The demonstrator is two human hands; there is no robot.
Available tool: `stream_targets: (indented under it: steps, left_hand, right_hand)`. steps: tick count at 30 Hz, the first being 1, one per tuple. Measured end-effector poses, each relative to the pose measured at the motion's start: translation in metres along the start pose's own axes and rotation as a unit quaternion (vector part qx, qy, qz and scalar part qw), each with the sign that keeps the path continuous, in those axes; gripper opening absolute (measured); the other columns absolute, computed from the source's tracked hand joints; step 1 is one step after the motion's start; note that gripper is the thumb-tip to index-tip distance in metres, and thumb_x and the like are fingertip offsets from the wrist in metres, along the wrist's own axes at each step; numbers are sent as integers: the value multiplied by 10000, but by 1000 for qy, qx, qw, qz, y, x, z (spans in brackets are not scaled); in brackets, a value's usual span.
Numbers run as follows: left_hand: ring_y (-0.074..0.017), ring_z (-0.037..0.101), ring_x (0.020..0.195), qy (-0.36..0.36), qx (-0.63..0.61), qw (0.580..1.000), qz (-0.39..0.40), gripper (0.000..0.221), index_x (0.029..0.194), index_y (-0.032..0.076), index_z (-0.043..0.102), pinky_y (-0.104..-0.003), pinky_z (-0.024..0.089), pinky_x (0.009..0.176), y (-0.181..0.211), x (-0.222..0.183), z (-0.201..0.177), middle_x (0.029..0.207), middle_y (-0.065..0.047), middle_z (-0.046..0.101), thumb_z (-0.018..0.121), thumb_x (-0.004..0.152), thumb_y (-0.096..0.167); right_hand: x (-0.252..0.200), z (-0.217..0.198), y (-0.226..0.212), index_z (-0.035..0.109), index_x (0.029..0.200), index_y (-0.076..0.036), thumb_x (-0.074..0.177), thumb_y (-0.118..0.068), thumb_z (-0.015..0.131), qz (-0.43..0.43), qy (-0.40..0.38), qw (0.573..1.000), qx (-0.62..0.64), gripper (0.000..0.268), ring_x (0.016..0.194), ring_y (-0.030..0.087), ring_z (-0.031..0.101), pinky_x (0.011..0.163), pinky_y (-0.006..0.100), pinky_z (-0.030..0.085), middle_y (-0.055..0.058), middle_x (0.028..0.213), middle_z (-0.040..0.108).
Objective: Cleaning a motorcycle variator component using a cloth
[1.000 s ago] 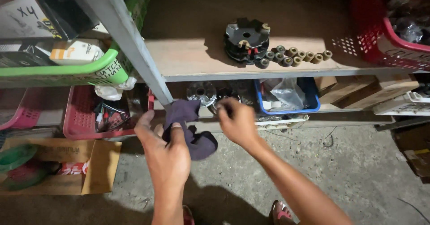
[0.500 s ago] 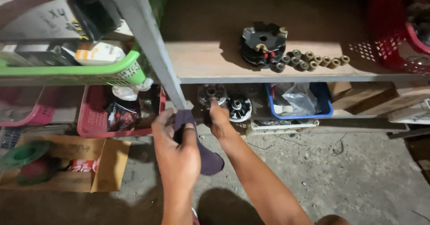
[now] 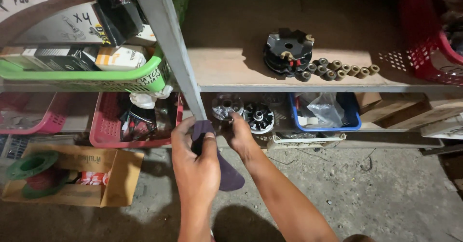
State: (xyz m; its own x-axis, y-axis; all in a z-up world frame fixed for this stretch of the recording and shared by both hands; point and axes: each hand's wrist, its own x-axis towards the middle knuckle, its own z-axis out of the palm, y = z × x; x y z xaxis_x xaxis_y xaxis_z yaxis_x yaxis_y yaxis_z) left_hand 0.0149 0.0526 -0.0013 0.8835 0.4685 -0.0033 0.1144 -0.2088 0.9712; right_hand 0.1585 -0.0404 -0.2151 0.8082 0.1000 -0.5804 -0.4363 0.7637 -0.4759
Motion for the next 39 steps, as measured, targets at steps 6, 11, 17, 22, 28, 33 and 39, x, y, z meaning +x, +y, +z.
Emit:
stream_targets:
  steps: [6, 11, 17, 22, 28, 33, 39]
  left_hand:
    - [-221, 722, 980, -13, -19, 1000, 18, 402, 1246, 43, 661, -322, 554, 878, -13, 3, 1, 1121, -109, 759, 612, 852, 107]
    - [-189, 636, 1055, -48, -116, 977, -171, 386, 1271, 76, 691, -306, 490, 912, 9, -11, 17, 1193, -89, 711, 579, 925, 206]
    - [-238, 563, 877, -72, -436, 848, -291, 401, 1224, -2, 644, -386, 423, 631, -11, -32, 49, 1073, -140, 658, 473, 1026, 302]
    - [-218, 554, 657, -153, -528, 763, -341, 463, 1183, 193, 661, -366, 298, 421, -8, -36, 58, 940, -46, 675, 417, 1021, 551]
    - [-180, 636, 921, -101, -647, 715, -247, 412, 1202, 59, 654, -343, 498, 797, -6, -34, 61, 1089, -70, 699, 399, 1084, 360]
    - [-258, 664, 1007, -164, -696, 651, -254, 541, 1254, 31, 646, -429, 529, 881, -3, -32, 54, 1145, -139, 706, 465, 1005, 476]
    - [-246, 660, 1006, -141, -681, 659, -285, 409, 1199, 100, 672, -462, 521, 888, 7, -31, 50, 1133, -94, 715, 497, 993, 407]
  right_hand:
    - [-54, -12, -31, 602, 1069, -15, 955, -170, 568, -38, -72, 996, 43, 195, 768, 194, 579, 657, 350, 468, 130, 888, 625]
    - [-157, -28, -67, 619, 1106, 12, 938, -126, 586, -76, -84, 994, 5, 220, 799, 242, 584, 696, 374, 485, 135, 907, 607]
    - [-230, -38, -89, 591, 1253, 101, 904, -35, 554, -146, -221, 962, -66, 377, 882, 267, 607, 705, 389, 517, 209, 1051, 671]
    - [-260, -21, -110, 588, 1295, 113, 930, -43, 558, -131, -265, 945, -142, 398, 932, 274, 591, 794, 392, 486, 214, 1094, 666]
    - [-291, 18, -140, 693, 1269, 16, 892, -95, 690, -184, -114, 848, -483, 393, 551, 116, 548, 470, 254, 454, 61, 707, 680]
    - [-275, 44, -166, 773, 1064, 14, 844, -325, 755, -446, 107, 626, -631, 404, 673, 220, 775, 521, 296, 607, 166, 890, 811]
    - [-224, 75, -191, 761, 1186, -8, 881, -225, 804, -645, 97, 377, -657, 376, 1140, 444, 477, 908, 519, 488, 289, 1277, 587]
